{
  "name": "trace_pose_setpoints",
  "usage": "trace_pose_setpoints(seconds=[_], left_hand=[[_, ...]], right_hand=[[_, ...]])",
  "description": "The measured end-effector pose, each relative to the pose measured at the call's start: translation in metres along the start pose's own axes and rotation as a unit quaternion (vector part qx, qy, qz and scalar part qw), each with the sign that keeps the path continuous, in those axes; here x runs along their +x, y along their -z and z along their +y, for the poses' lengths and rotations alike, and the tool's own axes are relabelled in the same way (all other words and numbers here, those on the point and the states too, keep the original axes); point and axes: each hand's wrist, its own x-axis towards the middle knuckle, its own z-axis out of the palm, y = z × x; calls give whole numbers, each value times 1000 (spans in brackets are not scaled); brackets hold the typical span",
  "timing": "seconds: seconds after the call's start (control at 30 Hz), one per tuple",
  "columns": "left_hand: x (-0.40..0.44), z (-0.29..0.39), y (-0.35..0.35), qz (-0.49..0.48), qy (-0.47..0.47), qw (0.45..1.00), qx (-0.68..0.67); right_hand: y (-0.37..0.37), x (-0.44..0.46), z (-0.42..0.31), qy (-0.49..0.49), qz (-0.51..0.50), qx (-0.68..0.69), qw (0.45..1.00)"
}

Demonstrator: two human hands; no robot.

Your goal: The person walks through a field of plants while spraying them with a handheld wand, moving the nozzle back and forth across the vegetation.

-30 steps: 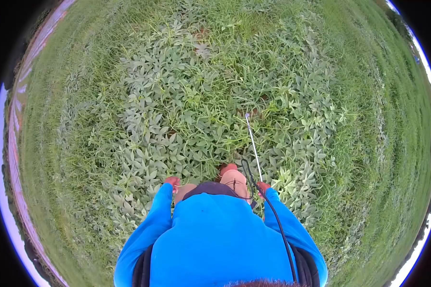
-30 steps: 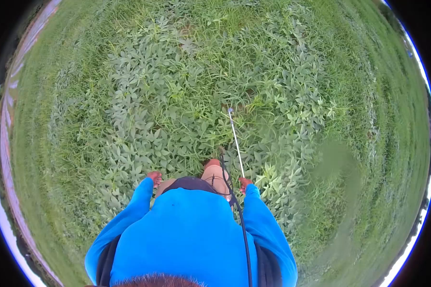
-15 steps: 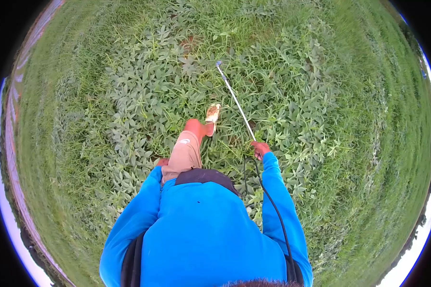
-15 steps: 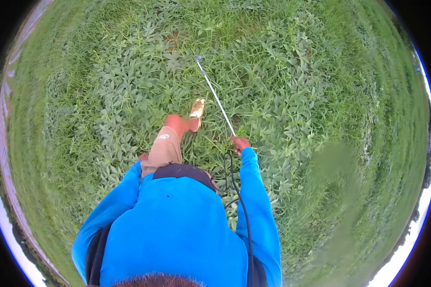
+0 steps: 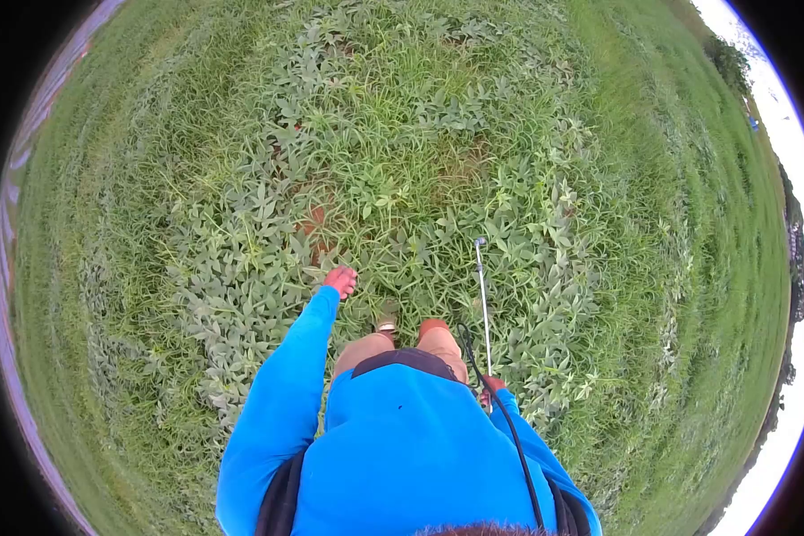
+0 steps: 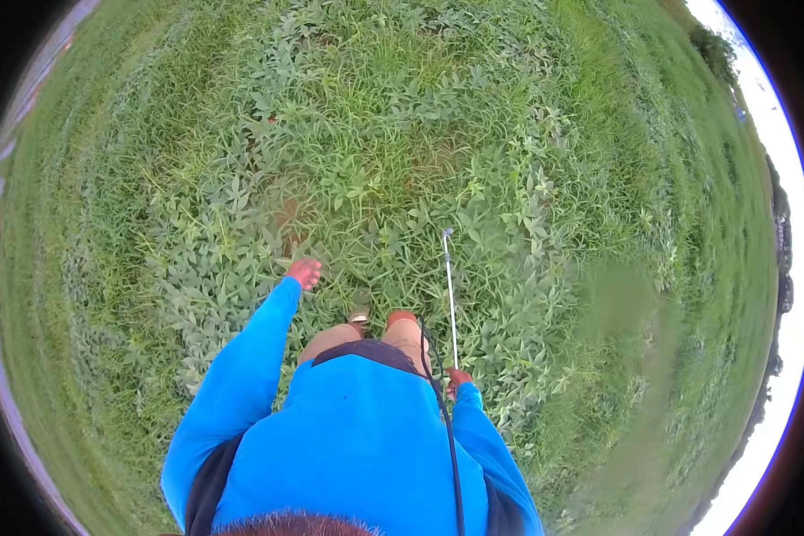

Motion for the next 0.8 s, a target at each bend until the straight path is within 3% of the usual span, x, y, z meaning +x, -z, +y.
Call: trace_pose_setpoints(seconds=[0.1,0.3,0.37,0.43,0.5,0.6,0.63,0.7,0.8], left_hand=[[46,119,-6,-12,-31,999,-8],[117,252,-31,-65,5,998,-21],[161,271,-31,-97,19,995,-28],[225,282,-28,-94,71,992,-49],[299,282,-17,-42,123,988,-79],[345,285,-9,55,172,981,-70],[346,299,-12,82,227,970,-3],[358,316,-7,46,274,959,48],[392,374,-23,34,180,966,182]], right_hand=[[6,-7,-73,-30,3,87,996],[7,-5,-258,39,33,5,999],[11,28,-320,17,8,18,1000],[14,41,-387,74,-14,0,997],[16,77,-453,106,-29,-20,994],[24,124,-558,137,-42,-110,984],[30,114,-602,145,-43,-95,984],[49,69,-684,187,-41,-117,974],[73,48,-793,214,-39,-197,956]])
